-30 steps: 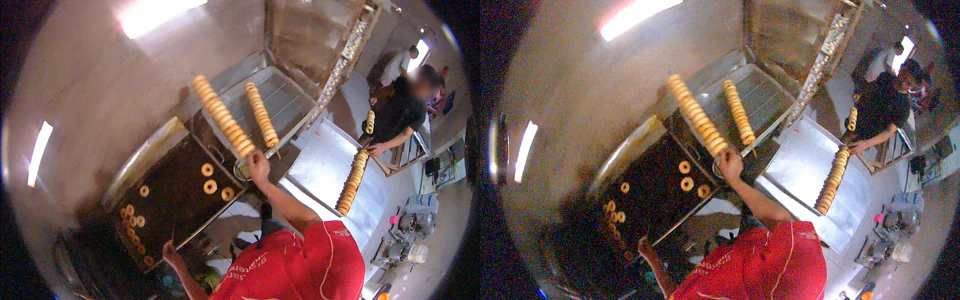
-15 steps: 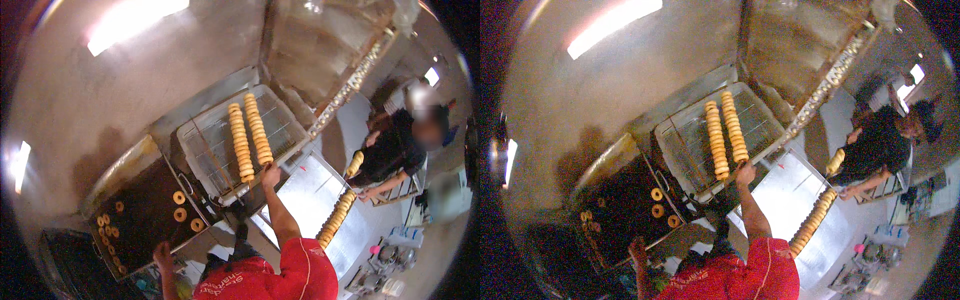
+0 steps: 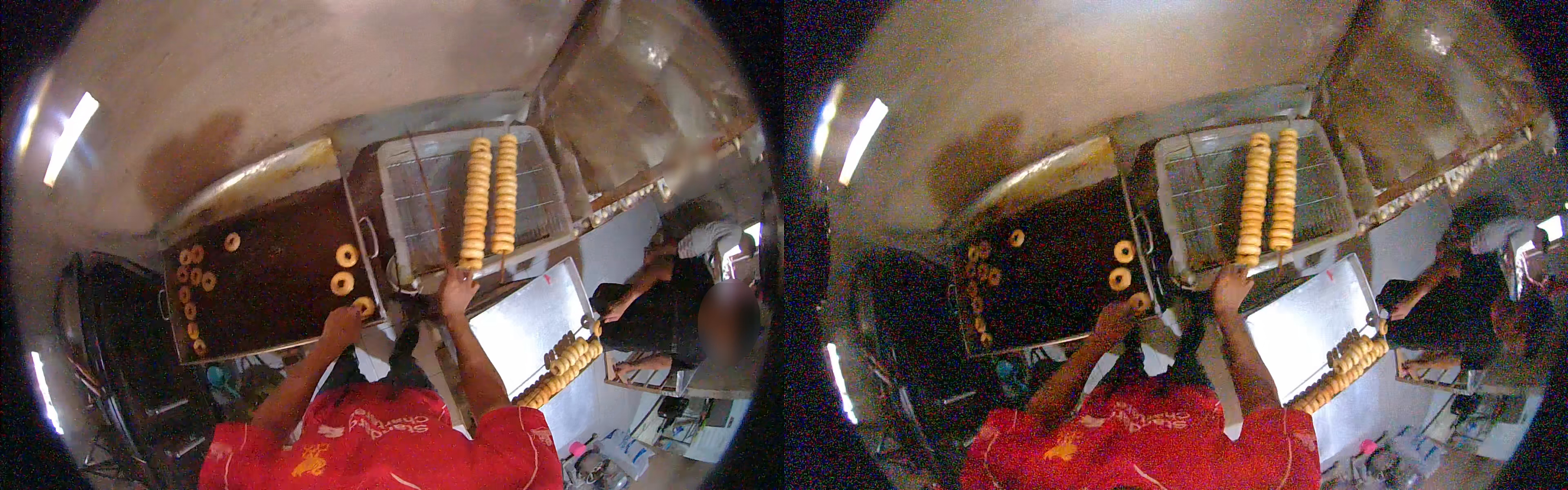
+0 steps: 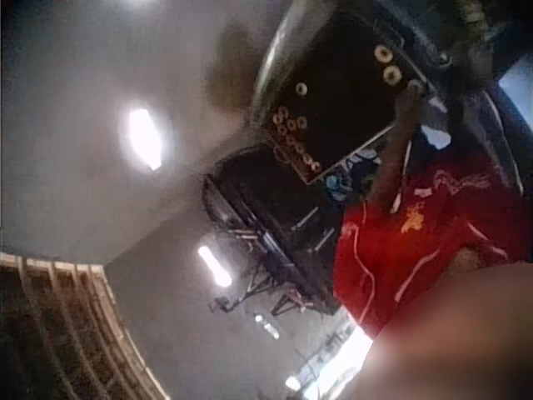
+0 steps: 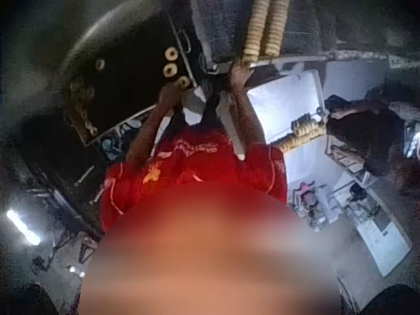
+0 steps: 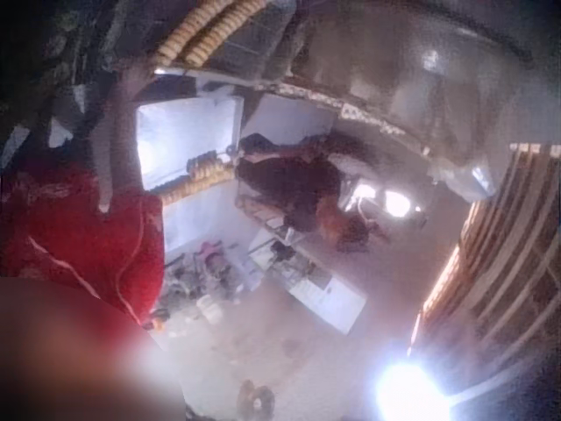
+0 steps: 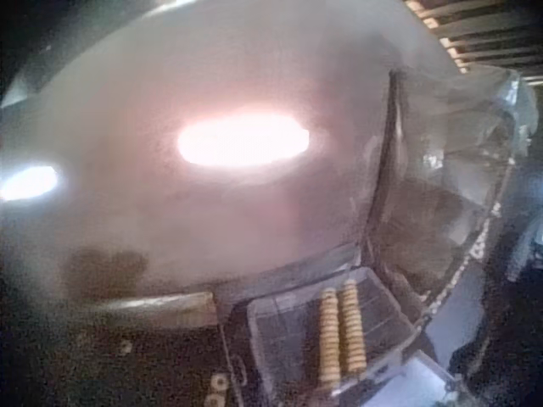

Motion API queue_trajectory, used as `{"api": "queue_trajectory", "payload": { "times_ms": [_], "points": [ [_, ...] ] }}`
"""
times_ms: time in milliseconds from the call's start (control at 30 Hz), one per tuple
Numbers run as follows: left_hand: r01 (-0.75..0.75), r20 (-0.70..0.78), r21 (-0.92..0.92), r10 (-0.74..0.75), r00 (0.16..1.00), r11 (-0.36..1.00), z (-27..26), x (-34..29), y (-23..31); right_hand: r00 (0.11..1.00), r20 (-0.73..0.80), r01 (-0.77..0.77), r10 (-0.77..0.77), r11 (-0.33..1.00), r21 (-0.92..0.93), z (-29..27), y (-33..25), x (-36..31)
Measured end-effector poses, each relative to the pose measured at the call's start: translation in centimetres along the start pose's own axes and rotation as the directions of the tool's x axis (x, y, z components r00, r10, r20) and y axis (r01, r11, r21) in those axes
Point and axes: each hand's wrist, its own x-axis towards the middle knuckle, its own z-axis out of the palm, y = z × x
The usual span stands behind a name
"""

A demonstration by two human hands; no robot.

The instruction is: The person transfers raw doughnut rings from a wooden board onto a metal tray, then uses a long metal skewer to thread the rings into a spiral shape. The person repeats this process, filling multiple skewers with doughnut rings.

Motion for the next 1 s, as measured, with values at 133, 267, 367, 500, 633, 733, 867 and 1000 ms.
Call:
{"api": "queue_trajectory", "payload": {
  "times_ms": [133, 267, 367, 500, 633, 733, 867, 1000],
  "points": [
    [0.09, 0.117, 0.095, -0.101, 0.988, 0.991, 1.1, 1.4, -4.9, 0.996, -0.091, 0.056, -0.017, 0.894, 0.444, -2.8, -2.1, -3.3],
    [0.178, 0.045, 0.008, -0.179, 0.983, 0.984, -3.2, 0.3, -9.0, 0.951, 0.303, -0.253, 0.058, 0.711, 0.657, -8.7, -4.9, -13.9],
    [0.126, -0.058, -0.107, -0.133, 0.989, 0.986, -5.4, 0.0, -12.0, 0.961, 0.26, -0.19, 0.097, 0.913, 0.361, -14.4, -7.1, -21.5],
    [0.059, -0.16, -0.232, -0.098, 0.982, 0.971, -7.8, 2.0, -13.5, 0.96, 0.249, -0.135, 0.129, 0.991, 0.005, -20.4, -7.3, -25.6],
    [0.025, -0.212, -0.227, -0.074, 0.974, 0.974, -8.7, 9.7, -15.1, 0.981, 0.187, -0.043, 0.056, 0.996, -0.076, -19.4, -7.8, -25.0],
    [-0.018, -0.042, -0.275, 0.007, 0.999, 0.961, -8.9, 11.3, -19.3, 0.98, 0.197, -0.047, 0.037, 0.998, 0.046, -17.2, -8.3, -23.9],
    [0.013, 0.059, -0.291, 0.005, 0.998, 0.957, -11.2, 8.9, -18.7, 0.956, 0.27, -0.226, 0.114, 0.872, 0.434, -11.2, -5.5, -25.1],
    [-0.018, -0.069, -0.201, 0.005, 0.998, 0.979, -11.4, 6.1, -19.3, 0.955, 0.291, -0.123, 0.06, 0.971, 0.205, -10.0, -7.1, -22.6]
  ]
}}
